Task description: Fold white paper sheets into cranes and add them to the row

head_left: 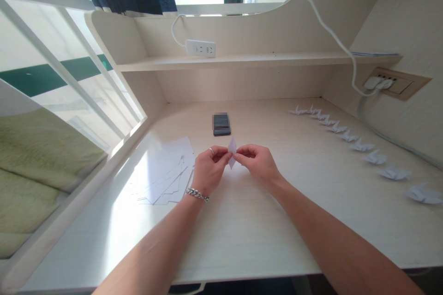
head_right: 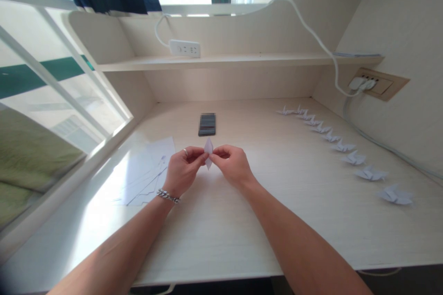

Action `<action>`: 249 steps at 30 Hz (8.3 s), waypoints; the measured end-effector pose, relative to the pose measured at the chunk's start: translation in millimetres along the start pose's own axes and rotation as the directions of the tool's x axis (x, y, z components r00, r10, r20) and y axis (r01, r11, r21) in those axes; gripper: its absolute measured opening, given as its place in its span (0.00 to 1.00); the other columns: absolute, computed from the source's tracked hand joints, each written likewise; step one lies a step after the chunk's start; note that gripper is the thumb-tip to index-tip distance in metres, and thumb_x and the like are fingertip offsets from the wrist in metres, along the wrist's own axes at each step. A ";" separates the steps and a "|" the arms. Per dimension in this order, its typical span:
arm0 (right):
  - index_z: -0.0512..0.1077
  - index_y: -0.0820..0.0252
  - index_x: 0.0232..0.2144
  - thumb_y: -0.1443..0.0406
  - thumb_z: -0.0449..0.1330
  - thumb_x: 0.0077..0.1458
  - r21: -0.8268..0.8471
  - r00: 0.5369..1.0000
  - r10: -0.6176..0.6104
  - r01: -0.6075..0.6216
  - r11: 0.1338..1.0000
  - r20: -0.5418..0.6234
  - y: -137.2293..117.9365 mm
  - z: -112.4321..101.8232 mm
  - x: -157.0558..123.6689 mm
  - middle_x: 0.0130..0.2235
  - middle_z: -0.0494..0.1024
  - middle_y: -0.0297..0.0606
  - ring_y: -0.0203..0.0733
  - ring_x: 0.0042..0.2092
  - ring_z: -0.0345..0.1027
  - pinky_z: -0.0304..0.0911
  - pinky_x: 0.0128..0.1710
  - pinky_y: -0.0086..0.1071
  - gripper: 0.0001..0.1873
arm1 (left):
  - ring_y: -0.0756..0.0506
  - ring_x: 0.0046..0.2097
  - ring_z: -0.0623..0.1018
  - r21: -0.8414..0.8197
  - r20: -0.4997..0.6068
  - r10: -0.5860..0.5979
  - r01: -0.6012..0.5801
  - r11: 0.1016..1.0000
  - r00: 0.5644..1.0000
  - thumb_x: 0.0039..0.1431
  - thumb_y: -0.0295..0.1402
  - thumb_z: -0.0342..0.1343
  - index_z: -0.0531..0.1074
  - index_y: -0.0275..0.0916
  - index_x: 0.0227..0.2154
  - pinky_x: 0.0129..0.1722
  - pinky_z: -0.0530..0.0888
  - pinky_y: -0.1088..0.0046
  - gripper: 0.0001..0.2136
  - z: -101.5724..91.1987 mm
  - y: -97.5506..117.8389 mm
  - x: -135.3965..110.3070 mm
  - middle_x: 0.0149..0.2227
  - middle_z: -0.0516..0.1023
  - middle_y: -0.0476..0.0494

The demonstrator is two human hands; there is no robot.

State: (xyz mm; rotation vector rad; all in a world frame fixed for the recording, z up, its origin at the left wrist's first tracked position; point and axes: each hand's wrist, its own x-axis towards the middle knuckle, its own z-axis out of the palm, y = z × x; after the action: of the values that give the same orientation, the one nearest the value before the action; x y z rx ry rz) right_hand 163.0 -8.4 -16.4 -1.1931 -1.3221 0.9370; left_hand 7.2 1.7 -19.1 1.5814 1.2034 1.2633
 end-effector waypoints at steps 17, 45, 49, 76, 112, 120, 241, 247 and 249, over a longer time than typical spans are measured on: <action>0.76 0.60 0.29 0.64 0.61 0.50 -0.162 0.996 -0.091 0.091 0.983 0.011 -0.5 1.0 -2.0 0.31 0.80 0.37 0.41 0.34 0.73 0.66 0.36 0.33 0.06 | 0.46 0.35 0.80 0.036 -0.046 0.092 -0.091 0.995 0.995 0.52 0.37 0.64 0.78 0.39 0.37 0.38 0.78 0.69 0.11 -1.0 1.9 -0.4 0.35 0.82 0.44; 0.78 0.58 0.32 0.64 0.62 0.51 -0.206 0.986 -0.164 0.152 0.967 -0.040 -1.3 4.0 -7.2 0.33 0.82 0.38 0.43 0.36 0.76 0.69 0.38 0.35 0.06 | 0.46 0.33 0.81 0.332 0.013 0.129 -0.126 0.935 0.992 0.56 0.35 0.59 0.76 0.40 0.31 0.37 0.76 0.69 0.06 0.4 8.0 -2.2 0.31 0.82 0.46; 0.80 0.58 0.33 0.63 0.62 0.52 -0.193 0.984 -0.167 0.154 0.969 -0.057 0.1 6.0 -8.3 0.34 0.83 0.39 0.45 0.37 0.77 0.71 0.40 0.36 0.07 | 0.47 0.33 0.81 0.355 -0.003 0.187 -0.174 0.919 0.982 0.57 0.34 0.58 0.77 0.40 0.32 0.37 0.77 0.70 0.05 2.8 6.3 -3.9 0.32 0.83 0.47; 0.80 0.61 0.32 0.57 0.73 0.38 0.381 0.996 0.088 -0.067 0.922 -0.036 1.8 2.9 0.9 0.33 0.83 0.40 0.44 0.36 0.77 0.72 0.44 0.42 0.18 | 0.48 0.40 0.77 0.268 0.094 0.276 -0.292 0.918 0.956 0.60 0.26 0.52 0.80 0.46 0.43 0.42 0.74 0.72 0.15 11.8 5.5 -11.3 0.39 0.77 0.45; 0.77 0.59 0.34 0.55 0.64 0.51 0.111 0.999 -0.044 0.044 0.993 -0.004 8.5 4.4 0.4 0.34 0.81 0.39 0.43 0.36 0.75 0.71 0.33 0.34 0.14 | 0.44 0.37 0.82 0.110 -0.086 0.087 -0.078 0.991 0.992 0.54 0.38 0.62 0.79 0.39 0.35 0.41 0.78 0.66 0.09 8.3 8.2 -7.5 0.35 0.84 0.42; 0.76 0.60 0.33 0.58 0.62 0.53 0.043 0.997 -0.074 0.072 0.996 0.028 13.5 4.7 0.9 0.33 0.80 0.39 0.41 0.34 0.72 0.69 0.34 0.34 0.12 | 0.44 0.34 0.81 0.080 -0.050 -0.030 0.033 0.996 0.998 0.52 0.39 0.62 0.78 0.37 0.31 0.35 0.77 0.68 0.10 5.5 7.3 -0.5 0.34 0.83 0.40; 0.74 0.60 0.30 0.60 0.70 0.39 0.227 0.986 0.164 -0.169 0.959 0.044 -1.8 -2.7 1.0 0.28 0.78 0.35 0.39 0.32 0.72 0.66 0.31 0.33 0.14 | 0.46 0.35 0.80 -0.223 0.073 -0.075 0.090 0.971 0.994 0.45 0.32 0.68 0.74 0.34 0.33 0.38 0.76 0.67 0.13 -5.1 0.8 5.2 0.33 0.81 0.41; 0.75 0.59 0.30 0.61 0.70 0.38 0.247 0.981 0.166 -0.186 0.951 0.100 -7.2 -4.6 0.0 0.30 0.79 0.35 0.39 0.33 0.72 0.65 0.34 0.34 0.15 | 0.48 0.32 0.78 -0.246 0.099 -0.091 0.113 0.963 0.991 0.44 0.31 0.68 0.74 0.34 0.29 0.35 0.75 0.69 0.10 -4.4 5.7 4.1 0.29 0.80 0.44; 0.76 0.59 0.30 0.61 0.70 0.39 0.244 0.977 0.163 -0.193 0.950 0.137 -8.7 -5.2 -0.4 0.31 0.79 0.36 0.39 0.34 0.72 0.65 0.36 0.35 0.13 | 0.49 0.30 0.77 -0.245 0.113 -0.104 0.129 0.961 0.988 0.43 0.31 0.68 0.74 0.34 0.28 0.33 0.74 0.70 0.10 -4.6 8.2 3.6 0.28 0.79 0.45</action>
State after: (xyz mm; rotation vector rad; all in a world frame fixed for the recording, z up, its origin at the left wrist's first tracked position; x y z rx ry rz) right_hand 166.9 -11.0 -7.4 -1.0818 -1.1534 1.2845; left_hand 4.7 3.0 -9.4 1.3517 1.0148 1.1955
